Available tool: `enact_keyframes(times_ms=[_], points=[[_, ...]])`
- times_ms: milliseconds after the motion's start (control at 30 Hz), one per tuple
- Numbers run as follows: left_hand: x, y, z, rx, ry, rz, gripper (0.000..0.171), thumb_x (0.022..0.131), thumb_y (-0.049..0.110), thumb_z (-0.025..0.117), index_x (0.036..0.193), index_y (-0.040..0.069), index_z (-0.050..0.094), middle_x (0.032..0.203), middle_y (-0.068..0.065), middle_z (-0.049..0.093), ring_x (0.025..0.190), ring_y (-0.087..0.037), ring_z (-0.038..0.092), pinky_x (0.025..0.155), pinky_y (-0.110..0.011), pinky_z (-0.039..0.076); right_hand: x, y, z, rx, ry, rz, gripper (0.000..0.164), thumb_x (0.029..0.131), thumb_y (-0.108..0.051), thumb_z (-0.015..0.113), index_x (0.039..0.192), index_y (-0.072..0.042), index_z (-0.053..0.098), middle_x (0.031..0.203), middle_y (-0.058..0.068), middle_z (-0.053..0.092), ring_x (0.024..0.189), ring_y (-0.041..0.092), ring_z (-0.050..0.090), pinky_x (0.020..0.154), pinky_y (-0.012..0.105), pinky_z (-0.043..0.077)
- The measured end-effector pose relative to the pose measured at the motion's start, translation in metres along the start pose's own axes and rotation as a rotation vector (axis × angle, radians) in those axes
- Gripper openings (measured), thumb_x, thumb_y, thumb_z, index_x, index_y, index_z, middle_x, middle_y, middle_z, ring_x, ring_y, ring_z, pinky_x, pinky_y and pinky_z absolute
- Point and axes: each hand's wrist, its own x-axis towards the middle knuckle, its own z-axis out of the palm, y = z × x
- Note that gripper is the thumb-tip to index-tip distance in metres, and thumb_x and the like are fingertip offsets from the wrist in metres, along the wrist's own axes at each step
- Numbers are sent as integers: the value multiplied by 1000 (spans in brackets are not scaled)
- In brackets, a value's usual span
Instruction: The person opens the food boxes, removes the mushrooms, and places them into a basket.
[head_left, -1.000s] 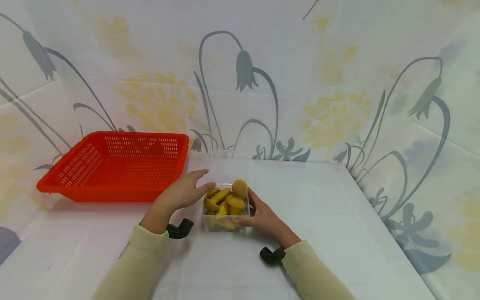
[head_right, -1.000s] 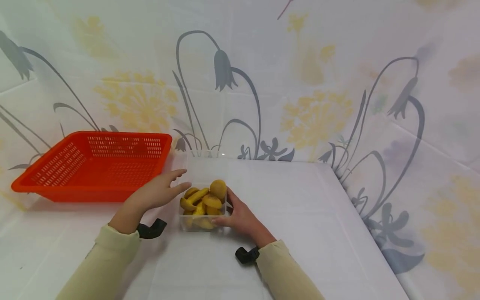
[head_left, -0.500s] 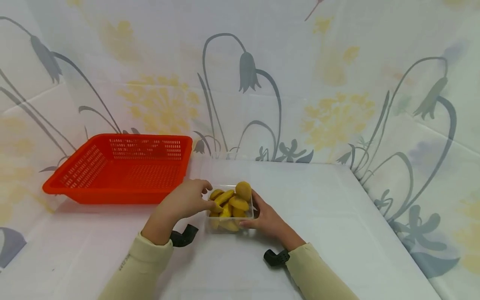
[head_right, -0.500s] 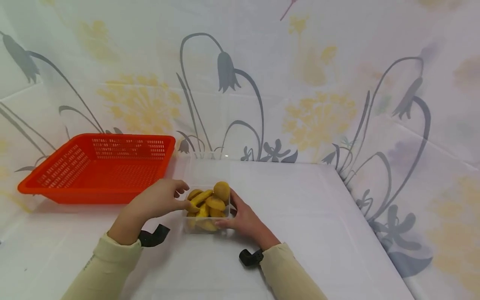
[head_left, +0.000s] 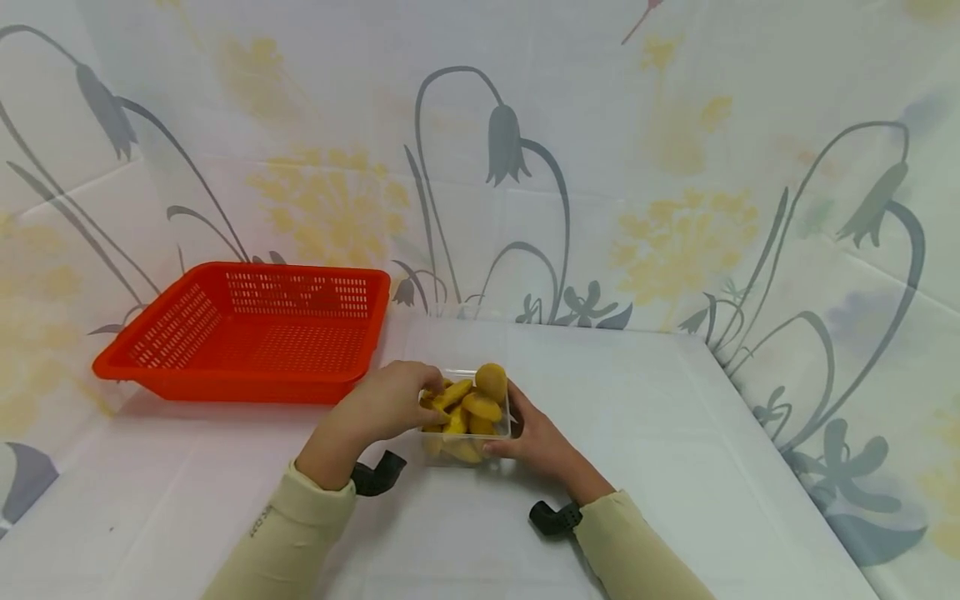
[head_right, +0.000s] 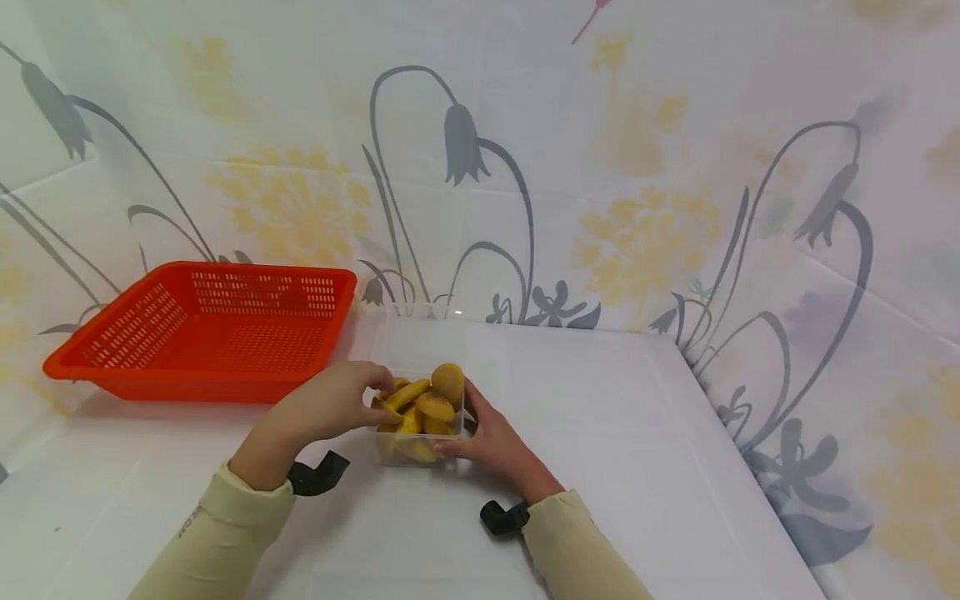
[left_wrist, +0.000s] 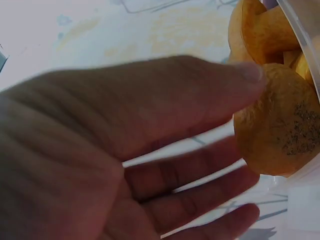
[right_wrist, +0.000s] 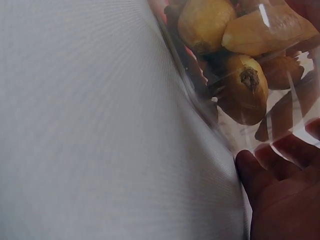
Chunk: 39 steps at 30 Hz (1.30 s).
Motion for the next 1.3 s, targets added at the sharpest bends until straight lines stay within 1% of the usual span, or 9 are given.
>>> enact_keyframes(times_ms=[100, 267, 400, 600, 733, 967, 1133, 1233, 1300], points=[[0, -1, 1, -13, -16, 47, 23, 83, 20, 76, 105, 17, 70, 101, 3, 65, 96, -16, 56, 88, -35, 55, 0, 0, 0, -10, 4, 0, 108, 77, -36, 81, 157, -22, 10, 162, 6, 22, 145, 30, 30, 116, 49, 31], [1, -2, 4, -22, -26, 119, 19, 85, 16, 74, 103, 15, 70, 96, 4, 64, 92, -16, 56, 87, -34, 55, 0, 0, 0, -23, 18, 9, 111, 74, -40, 82, 157, -22, 11, 161, 5, 24, 145, 28, 32, 117, 48, 30], [1, -4, 4, -10, -23, 141, 12, 85, 14, 73, 97, 15, 71, 92, 4, 61, 89, -16, 54, 84, -32, 54, 0, 0, 1, -22, 21, 7, 112, 73, -40, 83, 157, -23, 12, 161, 4, 24, 145, 28, 32, 117, 47, 30], [0, -5, 2, 5, -22, 151, 5, 86, 15, 72, 90, 17, 72, 88, 5, 59, 87, -15, 54, 78, -28, 52, -1, 0, 1, -29, 9, -2, 110, 75, -40, 81, 157, -21, 11, 161, 6, 23, 145, 29, 32, 115, 48, 33], [0, -5, 1, 1, -11, 165, 6, 87, 15, 71, 93, 17, 73, 91, 5, 60, 89, -15, 55, 80, -29, 53, -1, 0, 1, -30, 13, 0, 110, 74, -40, 82, 157, -22, 11, 161, 4, 24, 145, 27, 32, 116, 47, 32], [-4, -6, -4, -12, 8, 222, 14, 88, 16, 70, 101, 14, 73, 100, 4, 64, 96, -15, 58, 88, -32, 54, -1, 1, 1, -28, 12, 2, 110, 74, -40, 82, 157, -23, 11, 161, 3, 23, 146, 27, 31, 116, 47, 31], [-8, -9, -9, -31, 44, 281, 16, 90, 15, 68, 104, 12, 73, 101, 4, 65, 95, -14, 60, 86, -31, 55, 0, 0, 1, -24, 6, 2, 110, 75, -40, 82, 157, -24, 10, 161, 2, 24, 146, 26, 31, 116, 47, 32], [-11, -10, -12, -33, 62, 297, 15, 90, 16, 67, 104, 13, 73, 101, 5, 65, 93, -13, 60, 84, -30, 55, 0, 0, 0, -21, 4, 2, 110, 75, -41, 82, 157, -23, 10, 161, 3, 23, 145, 27, 31, 116, 47, 32], [-13, -10, -14, -41, 63, 296, 15, 91, 17, 67, 105, 14, 72, 102, 5, 64, 93, -12, 60, 84, -30, 55, -1, 1, 0, -19, 6, 1, 110, 75, -41, 81, 157, -23, 10, 161, 4, 23, 146, 27, 31, 116, 47, 32]])
